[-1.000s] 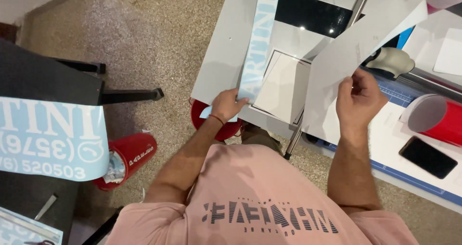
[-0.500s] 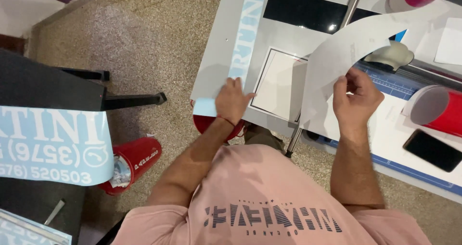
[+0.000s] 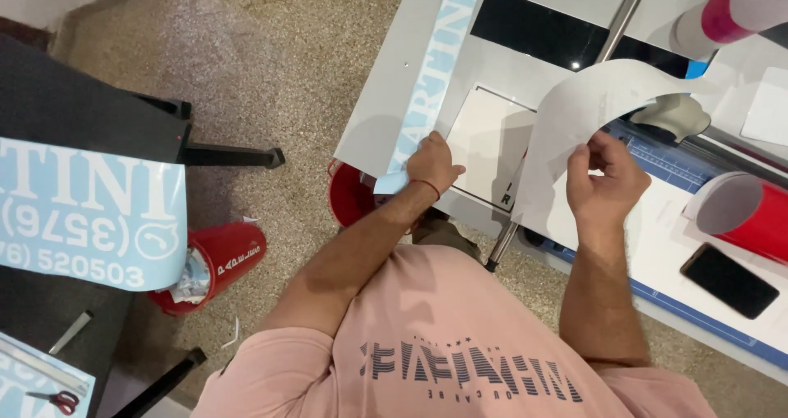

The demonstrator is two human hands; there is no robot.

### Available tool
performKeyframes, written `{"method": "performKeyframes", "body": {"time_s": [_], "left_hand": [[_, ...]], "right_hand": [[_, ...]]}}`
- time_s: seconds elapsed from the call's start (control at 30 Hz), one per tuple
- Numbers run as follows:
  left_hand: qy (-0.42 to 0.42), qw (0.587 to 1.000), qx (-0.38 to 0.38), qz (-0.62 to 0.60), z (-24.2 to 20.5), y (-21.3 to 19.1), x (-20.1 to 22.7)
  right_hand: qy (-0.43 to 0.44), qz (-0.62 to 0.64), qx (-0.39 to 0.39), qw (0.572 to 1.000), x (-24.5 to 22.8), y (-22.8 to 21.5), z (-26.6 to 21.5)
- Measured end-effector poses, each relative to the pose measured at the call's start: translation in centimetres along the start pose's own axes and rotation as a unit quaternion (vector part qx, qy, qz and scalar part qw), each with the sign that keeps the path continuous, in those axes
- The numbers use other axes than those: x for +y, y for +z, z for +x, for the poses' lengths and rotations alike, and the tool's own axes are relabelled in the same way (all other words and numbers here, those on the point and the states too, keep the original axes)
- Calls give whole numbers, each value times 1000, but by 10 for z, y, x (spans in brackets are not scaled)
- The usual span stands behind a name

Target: The person uses a ruler and a utility knife to cut a large sheet of light blue printed material on a black table. They then use scissors to trim the cut pieces and discard the scraps into a red bin. The person aligns the cut pieces on the table and continues cutting the material.

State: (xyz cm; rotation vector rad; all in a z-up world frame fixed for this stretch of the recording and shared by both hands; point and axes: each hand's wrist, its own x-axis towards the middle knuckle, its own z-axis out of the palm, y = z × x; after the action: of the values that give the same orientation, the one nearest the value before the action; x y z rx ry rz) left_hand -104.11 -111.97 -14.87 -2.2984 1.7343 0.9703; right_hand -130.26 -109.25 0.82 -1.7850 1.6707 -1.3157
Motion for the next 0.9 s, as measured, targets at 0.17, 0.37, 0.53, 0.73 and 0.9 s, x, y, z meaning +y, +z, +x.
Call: {"method": "performKeyframes", "body": {"time_s": [0.17, 0.37, 0.53, 0.73, 0.9], "left_hand": [[14, 994, -56, -94, 5, -39, -16], [-41, 988, 34, -147, 16, -73, -103], [-62, 976, 96, -184, -14, -88, -112], [4, 913, 101, -396, -57, -60, -163], [152, 792, 7, -591, -103, 7, -209]], "right_hand": [[-41, -35, 8, 998, 4, 6, 0], [-46, -10, 0, 999, 13, 31, 2], [-100, -9, -12, 995, 9, 68, 8], [-49, -28, -300, 952, -50, 109, -10], [14, 139, -476, 868, -65, 171, -94]]}}
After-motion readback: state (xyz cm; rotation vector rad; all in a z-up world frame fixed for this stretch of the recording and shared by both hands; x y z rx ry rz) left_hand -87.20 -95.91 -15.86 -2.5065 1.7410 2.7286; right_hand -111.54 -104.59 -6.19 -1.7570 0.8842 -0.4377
